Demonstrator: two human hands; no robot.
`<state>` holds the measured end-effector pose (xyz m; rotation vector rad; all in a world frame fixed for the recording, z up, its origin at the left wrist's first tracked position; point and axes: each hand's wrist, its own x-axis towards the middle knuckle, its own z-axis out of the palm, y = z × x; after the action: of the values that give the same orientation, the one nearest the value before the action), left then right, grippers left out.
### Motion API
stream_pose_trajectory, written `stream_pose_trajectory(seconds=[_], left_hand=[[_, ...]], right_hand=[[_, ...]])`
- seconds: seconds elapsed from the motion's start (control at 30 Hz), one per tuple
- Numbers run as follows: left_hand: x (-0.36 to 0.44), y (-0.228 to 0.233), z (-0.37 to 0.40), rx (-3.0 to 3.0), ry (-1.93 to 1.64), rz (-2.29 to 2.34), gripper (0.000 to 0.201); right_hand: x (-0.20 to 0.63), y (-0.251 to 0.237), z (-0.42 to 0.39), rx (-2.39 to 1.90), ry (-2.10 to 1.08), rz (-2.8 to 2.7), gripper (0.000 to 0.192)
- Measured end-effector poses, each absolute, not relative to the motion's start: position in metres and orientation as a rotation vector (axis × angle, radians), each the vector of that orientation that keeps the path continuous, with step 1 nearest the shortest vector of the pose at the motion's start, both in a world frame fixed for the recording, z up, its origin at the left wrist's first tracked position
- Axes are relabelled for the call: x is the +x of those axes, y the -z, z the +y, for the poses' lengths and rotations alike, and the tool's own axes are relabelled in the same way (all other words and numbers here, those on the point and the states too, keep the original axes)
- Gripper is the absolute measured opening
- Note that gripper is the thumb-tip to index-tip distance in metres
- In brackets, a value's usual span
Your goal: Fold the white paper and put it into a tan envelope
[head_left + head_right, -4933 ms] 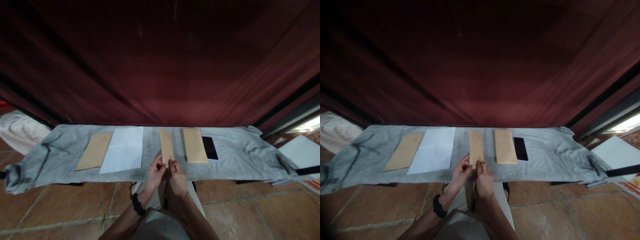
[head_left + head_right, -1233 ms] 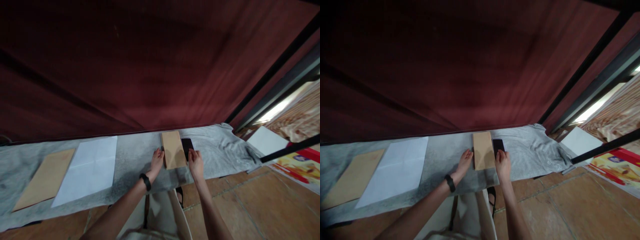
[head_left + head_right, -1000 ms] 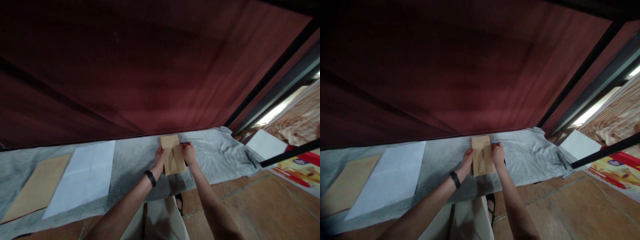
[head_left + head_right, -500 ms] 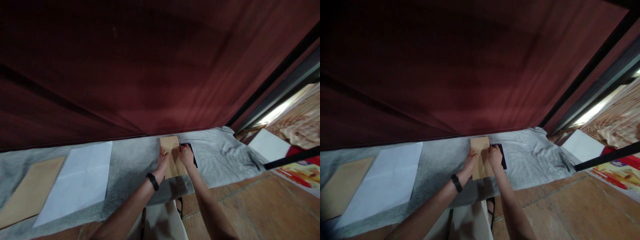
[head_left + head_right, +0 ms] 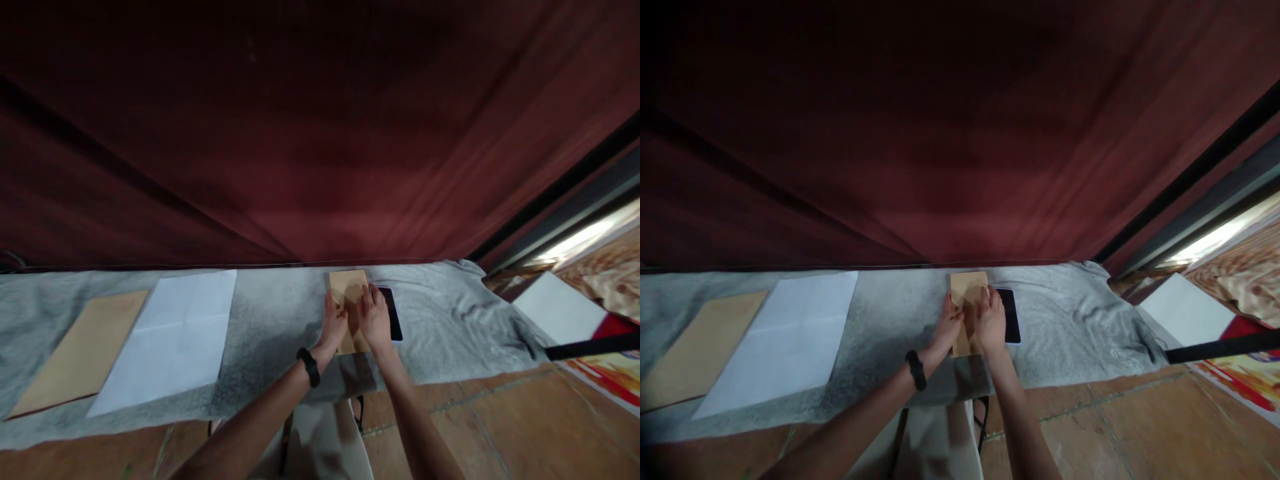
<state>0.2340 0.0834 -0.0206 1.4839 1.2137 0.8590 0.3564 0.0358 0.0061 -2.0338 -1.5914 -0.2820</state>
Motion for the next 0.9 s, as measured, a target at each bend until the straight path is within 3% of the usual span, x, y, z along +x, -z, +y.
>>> stream_pose_trajectory(seconds=[0.23,0.57,0.9], left_hand=[[0.22,0.036,0.057,1.635,-0.799,1.165,0.078],[0.219,0.038,0.051,1.836,-0.775,1.171,0.069],[0.191,0.029,0.018,2.294,-0.771,1.065,0.076]], right_hand=[[0.34,0.015,0.029,-1.945,0.146,-1.77,0.048],[0.336,0.029,0.029,-2.019,0.187,-1.784,0.053],[0.334,0.03,0.028,-2.003,0.234,-1.782,0.055]])
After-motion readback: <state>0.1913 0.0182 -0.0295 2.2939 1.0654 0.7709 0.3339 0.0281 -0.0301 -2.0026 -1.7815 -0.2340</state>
